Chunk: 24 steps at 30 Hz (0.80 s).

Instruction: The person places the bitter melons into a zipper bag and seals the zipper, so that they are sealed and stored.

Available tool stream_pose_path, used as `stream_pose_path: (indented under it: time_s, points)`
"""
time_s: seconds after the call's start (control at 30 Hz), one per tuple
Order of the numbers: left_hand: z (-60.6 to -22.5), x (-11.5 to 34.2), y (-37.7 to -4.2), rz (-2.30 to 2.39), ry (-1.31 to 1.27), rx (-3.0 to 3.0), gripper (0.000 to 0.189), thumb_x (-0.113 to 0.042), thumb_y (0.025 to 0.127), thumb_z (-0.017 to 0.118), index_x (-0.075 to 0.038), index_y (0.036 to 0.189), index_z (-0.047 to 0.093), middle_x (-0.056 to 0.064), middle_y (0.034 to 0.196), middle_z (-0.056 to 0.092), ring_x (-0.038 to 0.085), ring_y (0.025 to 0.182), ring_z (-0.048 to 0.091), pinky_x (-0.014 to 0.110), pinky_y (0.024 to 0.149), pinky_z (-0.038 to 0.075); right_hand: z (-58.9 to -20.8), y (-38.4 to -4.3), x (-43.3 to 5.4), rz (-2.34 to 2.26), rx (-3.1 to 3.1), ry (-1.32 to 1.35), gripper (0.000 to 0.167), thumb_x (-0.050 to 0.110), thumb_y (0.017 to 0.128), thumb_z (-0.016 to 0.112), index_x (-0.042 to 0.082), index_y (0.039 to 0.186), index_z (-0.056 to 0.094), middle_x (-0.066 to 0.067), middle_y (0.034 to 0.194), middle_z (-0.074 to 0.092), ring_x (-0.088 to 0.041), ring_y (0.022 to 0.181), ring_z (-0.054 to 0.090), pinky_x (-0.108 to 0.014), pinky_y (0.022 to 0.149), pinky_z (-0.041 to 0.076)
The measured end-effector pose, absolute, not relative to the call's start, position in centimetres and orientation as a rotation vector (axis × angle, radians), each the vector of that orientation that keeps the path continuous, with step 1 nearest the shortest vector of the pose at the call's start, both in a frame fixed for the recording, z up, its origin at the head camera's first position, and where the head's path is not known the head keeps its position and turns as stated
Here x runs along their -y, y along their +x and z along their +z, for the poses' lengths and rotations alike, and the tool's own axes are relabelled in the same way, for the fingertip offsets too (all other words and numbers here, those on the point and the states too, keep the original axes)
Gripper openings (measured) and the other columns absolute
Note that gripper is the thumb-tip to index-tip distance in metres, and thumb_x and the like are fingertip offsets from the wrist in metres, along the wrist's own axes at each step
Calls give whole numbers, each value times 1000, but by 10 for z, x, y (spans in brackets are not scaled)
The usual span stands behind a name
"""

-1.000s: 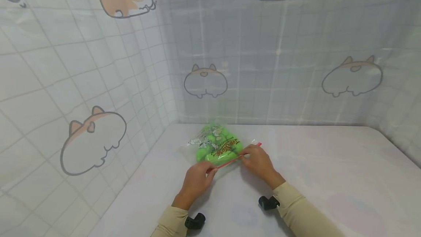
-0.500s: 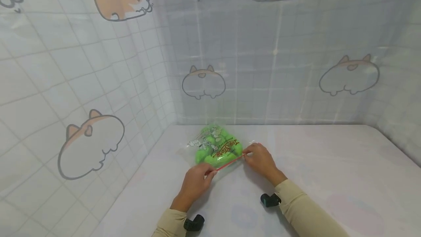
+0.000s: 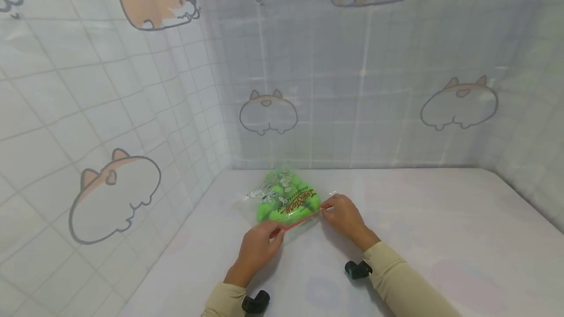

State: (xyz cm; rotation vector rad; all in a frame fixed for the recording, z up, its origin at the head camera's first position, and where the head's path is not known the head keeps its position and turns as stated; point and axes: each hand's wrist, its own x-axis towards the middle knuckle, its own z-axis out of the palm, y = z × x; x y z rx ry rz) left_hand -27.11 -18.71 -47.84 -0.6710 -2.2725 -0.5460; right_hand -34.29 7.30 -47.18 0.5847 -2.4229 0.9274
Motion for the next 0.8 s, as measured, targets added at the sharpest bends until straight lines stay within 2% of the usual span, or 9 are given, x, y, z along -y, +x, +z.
stream_pose_path:
  time_s: [0.2, 0.43, 0.8]
  points:
    - [-479, 185, -273, -518, -629, 2309, 7, -18, 84, 79, -17, 90, 77, -8, 81, 64, 7, 68, 53, 29, 59, 46, -473, -346, -74, 916, 2400, 582, 10, 4, 79, 79, 7, 88, 80, -2, 88, 69, -24, 90, 64, -43, 82, 51]
    - [-481, 187, -274, -495, -666, 2307, 9, -13, 83, 81, -13, 87, 73, -6, 76, 60, 8, 64, 48, 29, 57, 43, -476, -346, -77, 898, 2420, 596, 13, 3, 78, 77, 10, 89, 80, -1, 89, 70, -26, 92, 65, -45, 82, 52]
    - [-481, 189, -276, -521, -706, 2293, 9, -11, 83, 80, -13, 87, 73, -6, 79, 62, 7, 66, 50, 28, 60, 45, -473, -347, -82, 920, 2460, 524, 15, 5, 79, 75, 10, 92, 80, -2, 96, 70, -28, 97, 63, -47, 81, 53]
